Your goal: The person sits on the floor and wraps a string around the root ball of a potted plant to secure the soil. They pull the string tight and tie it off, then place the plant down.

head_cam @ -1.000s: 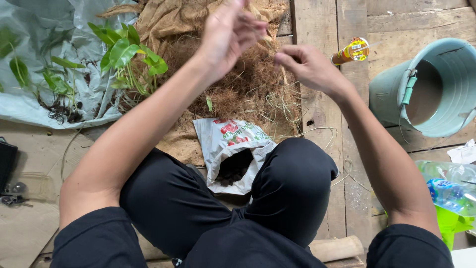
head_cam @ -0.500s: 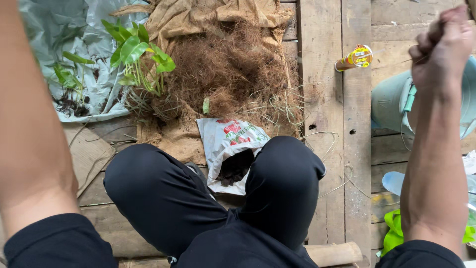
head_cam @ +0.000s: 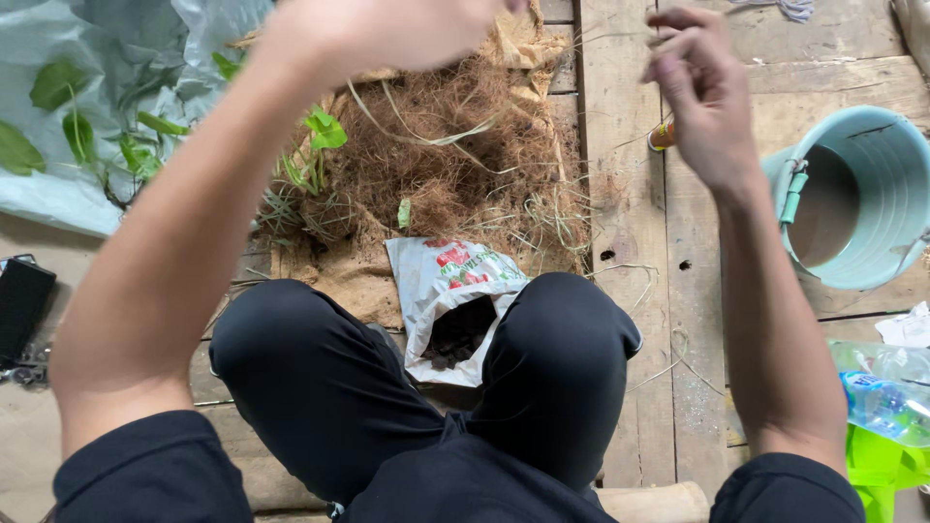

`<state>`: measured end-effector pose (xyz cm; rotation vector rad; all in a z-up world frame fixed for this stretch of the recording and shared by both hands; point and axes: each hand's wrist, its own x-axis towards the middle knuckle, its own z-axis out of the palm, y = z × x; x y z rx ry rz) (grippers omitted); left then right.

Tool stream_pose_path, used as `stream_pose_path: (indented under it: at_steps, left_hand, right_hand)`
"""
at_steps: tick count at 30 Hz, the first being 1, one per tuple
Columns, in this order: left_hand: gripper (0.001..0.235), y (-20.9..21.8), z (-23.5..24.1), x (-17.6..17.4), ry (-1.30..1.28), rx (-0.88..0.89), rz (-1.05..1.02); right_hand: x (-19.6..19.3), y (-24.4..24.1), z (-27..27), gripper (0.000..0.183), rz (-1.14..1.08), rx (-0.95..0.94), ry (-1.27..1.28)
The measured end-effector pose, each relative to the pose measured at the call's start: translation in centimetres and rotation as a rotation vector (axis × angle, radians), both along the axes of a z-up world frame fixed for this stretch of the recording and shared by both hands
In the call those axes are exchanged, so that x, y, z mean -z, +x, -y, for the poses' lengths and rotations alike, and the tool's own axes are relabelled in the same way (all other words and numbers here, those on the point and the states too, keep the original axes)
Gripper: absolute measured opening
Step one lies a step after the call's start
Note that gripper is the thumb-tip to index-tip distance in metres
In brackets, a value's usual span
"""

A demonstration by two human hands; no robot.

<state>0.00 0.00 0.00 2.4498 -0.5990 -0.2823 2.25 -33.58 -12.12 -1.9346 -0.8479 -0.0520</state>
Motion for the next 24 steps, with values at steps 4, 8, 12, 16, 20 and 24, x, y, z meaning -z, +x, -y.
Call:
stream_pose_path:
  at_steps: [4, 8, 12, 16, 20, 24]
  left_hand:
    - [0.021, 1.0, 5.3, 3.5, -0.092, 0.096, 0.084]
    - [0.023, 2.3, 8.8, 8.0, -0.294, 0.134, 0.170]
    - [0.020, 3.4, 12.3, 11.0, -0.545, 0.154, 0.211]
    - [0.024, 2.9, 16.3, 12.2, -0.547, 0.159, -0.198]
    - [0.035, 1.2, 18.1, 12.3, -0.328, 0.371, 0.007]
    - [0.050, 0.5, 18.0, 12.2, -0.177, 0.362, -0.028]
  right_hand:
    - [-1.0, -1.4, -2.7, 0.022, -0.273, -0.134, 0.134]
    - [-1.0, -2.2, -1.9, 0.021, -0.493, -0.118, 0.217]
    - [0.0, -3.9, 1.8, 0.023, -0.487, 0.099, 0.060]
    - [1.0, -5.9, 5.9, 0.019, -0.551, 0.256, 0.075]
    - [-0.5, -6.8, 10.3, 0.020, -0.496, 0.304, -0.201]
    - [-1.9, -7.6, 12.8, 0.028, -0.501, 0.417, -0.632]
